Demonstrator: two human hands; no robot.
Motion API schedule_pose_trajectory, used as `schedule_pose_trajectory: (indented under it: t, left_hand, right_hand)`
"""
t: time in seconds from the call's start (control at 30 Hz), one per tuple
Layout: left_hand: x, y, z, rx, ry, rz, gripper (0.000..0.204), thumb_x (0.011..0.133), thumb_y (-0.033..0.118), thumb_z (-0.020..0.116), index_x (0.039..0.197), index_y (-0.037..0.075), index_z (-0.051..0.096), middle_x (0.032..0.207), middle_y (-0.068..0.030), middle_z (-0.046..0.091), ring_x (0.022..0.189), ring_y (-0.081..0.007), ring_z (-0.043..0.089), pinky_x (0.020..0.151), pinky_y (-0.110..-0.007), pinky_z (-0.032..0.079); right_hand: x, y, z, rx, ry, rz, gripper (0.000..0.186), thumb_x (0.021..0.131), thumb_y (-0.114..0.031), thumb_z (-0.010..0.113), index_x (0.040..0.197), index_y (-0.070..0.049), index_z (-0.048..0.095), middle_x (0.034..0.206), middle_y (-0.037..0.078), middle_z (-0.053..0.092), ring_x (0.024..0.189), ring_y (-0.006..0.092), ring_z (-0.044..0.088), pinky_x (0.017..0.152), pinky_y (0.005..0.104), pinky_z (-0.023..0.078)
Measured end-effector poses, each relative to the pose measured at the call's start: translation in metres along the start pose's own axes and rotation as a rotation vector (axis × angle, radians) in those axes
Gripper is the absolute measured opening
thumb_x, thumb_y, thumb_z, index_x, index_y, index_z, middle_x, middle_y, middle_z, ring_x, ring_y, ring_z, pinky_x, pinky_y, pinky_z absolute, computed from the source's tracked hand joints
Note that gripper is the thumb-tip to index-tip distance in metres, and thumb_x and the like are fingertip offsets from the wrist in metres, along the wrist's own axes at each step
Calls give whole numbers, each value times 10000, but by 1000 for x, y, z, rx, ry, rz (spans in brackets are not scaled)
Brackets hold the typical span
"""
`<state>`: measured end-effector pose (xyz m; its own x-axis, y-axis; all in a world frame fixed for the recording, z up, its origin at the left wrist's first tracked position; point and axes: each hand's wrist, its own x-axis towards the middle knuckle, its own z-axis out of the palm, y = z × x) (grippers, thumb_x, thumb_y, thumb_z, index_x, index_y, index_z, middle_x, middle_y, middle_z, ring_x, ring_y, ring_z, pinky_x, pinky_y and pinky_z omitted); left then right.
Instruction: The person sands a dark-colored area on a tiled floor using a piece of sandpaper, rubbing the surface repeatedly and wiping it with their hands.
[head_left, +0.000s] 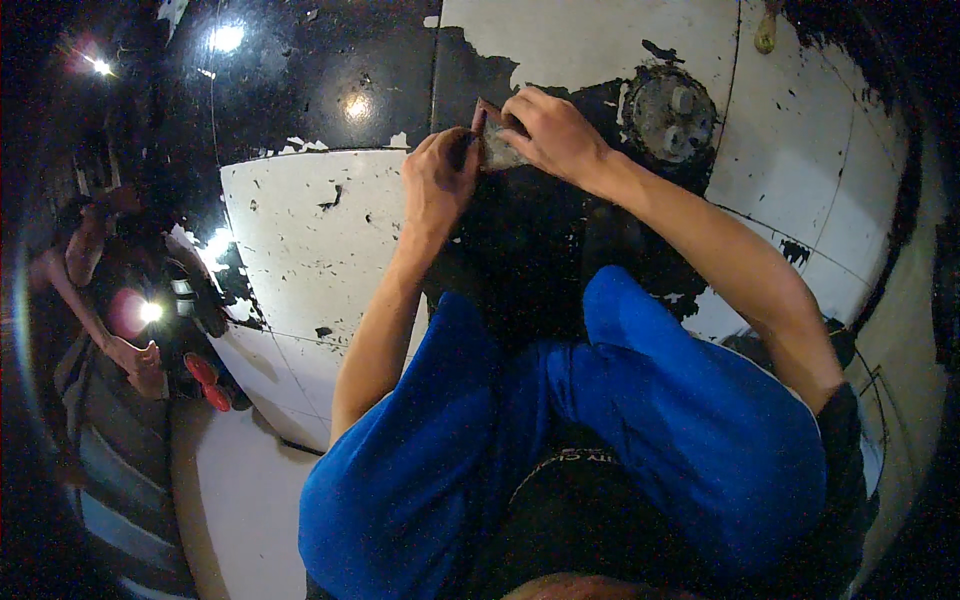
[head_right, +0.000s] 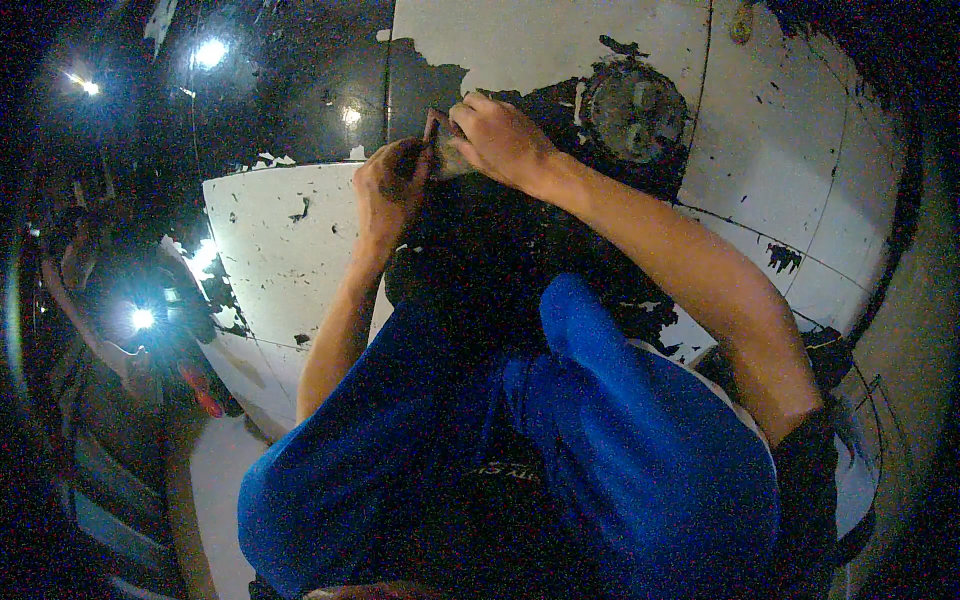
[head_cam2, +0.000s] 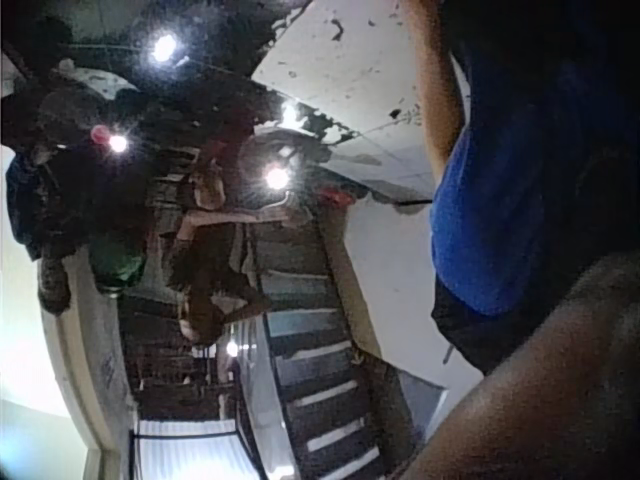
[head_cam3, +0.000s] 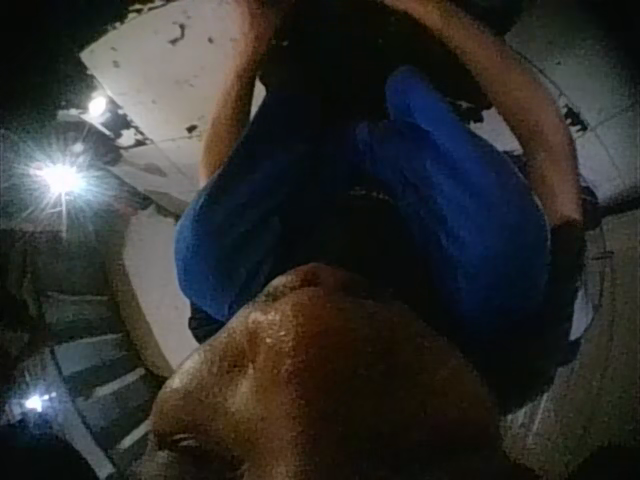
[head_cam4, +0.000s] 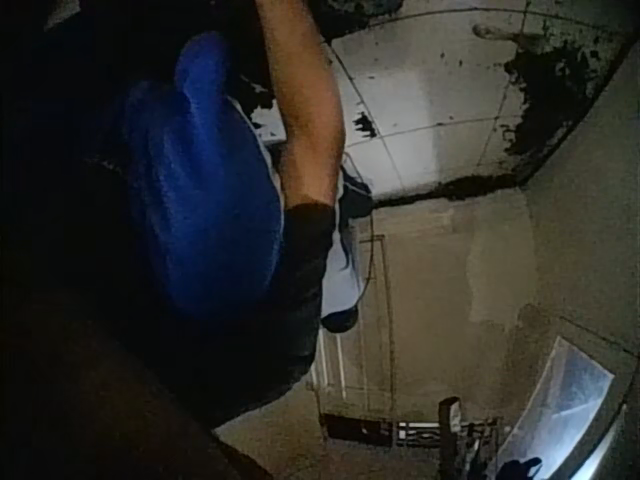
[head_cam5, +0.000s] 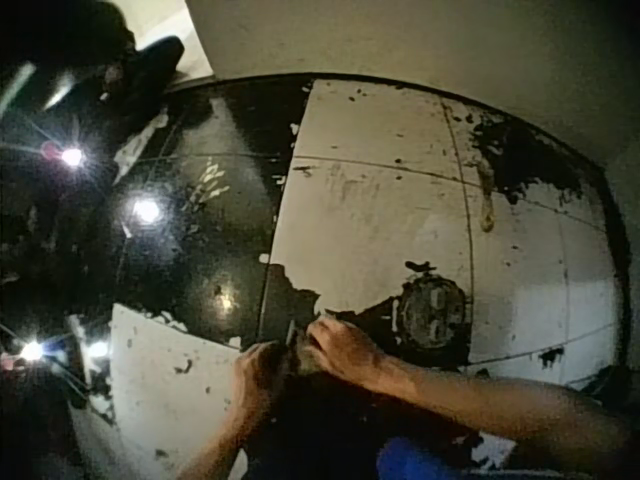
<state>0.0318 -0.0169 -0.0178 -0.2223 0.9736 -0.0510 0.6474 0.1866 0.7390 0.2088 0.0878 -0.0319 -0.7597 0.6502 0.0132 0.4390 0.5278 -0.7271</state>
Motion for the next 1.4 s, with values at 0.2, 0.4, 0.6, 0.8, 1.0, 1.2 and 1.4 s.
schedule_pose_trajectory:
  t: [0.2,0.4,0.6,0.8,1.0,1.2,1.4]
  left_hand:
    - [2,-2,-7,19,10,38,175,881,122,710,1007,1,723,929,-165,721,799,-320,710,727,-372,556]
    - [12,6,-9,99,27,102,260,869,105,696,1113,16,691,986,-163,698,871,-347,678,783,-412,535]
    - [22,9,-11,50,-98,71,244,878,112,675,1103,16,683,971,-172,682,903,-374,654,819,-452,519]
    - [24,2,-9,33,-90,52,264,862,87,667,1112,3,681,992,-188,693,923,-391,669,831,-449,530]
    - [27,9,-12,68,-125,35,351,803,69,694,1146,-3,673,1027,-197,669,976,-408,644,880,-456,522]
    - [31,10,-12,334,-71,159,374,782,66,704,1153,33,682,1072,-191,653,958,-395,648,838,-440,536]
    - [36,-5,-7,163,-48,94,288,782,113,750,1057,39,711,989,-166,698,840,-333,685,738,-412,550]
  right_hand:
    - [5,-6,-1,4,56,21,216,863,-86,658,1064,-24,612,921,184,638,860,393,653,778,458,540]
    - [5,0,3,15,84,-45,256,867,-67,631,1119,-21,632,957,197,656,870,394,658,799,460,547]
    - [7,1,3,-4,89,-54,252,874,-90,663,1112,-16,631,953,195,661,871,396,658,790,449,552]
    - [10,4,8,18,82,-2,202,901,-110,674,1072,-19,615,895,194,661,812,397,662,729,443,545]
    - [10,7,8,23,99,-23,180,914,-98,656,1078,-28,625,900,188,668,816,401,662,729,444,539]
    - [12,3,9,1,111,0,181,916,-106,650,1081,-32,633,939,186,666,848,392,660,749,456,538]
    - [9,2,9,16,111,-8,209,904,-113,665,1094,-31,636,909,177,646,827,387,653,748,450,543]
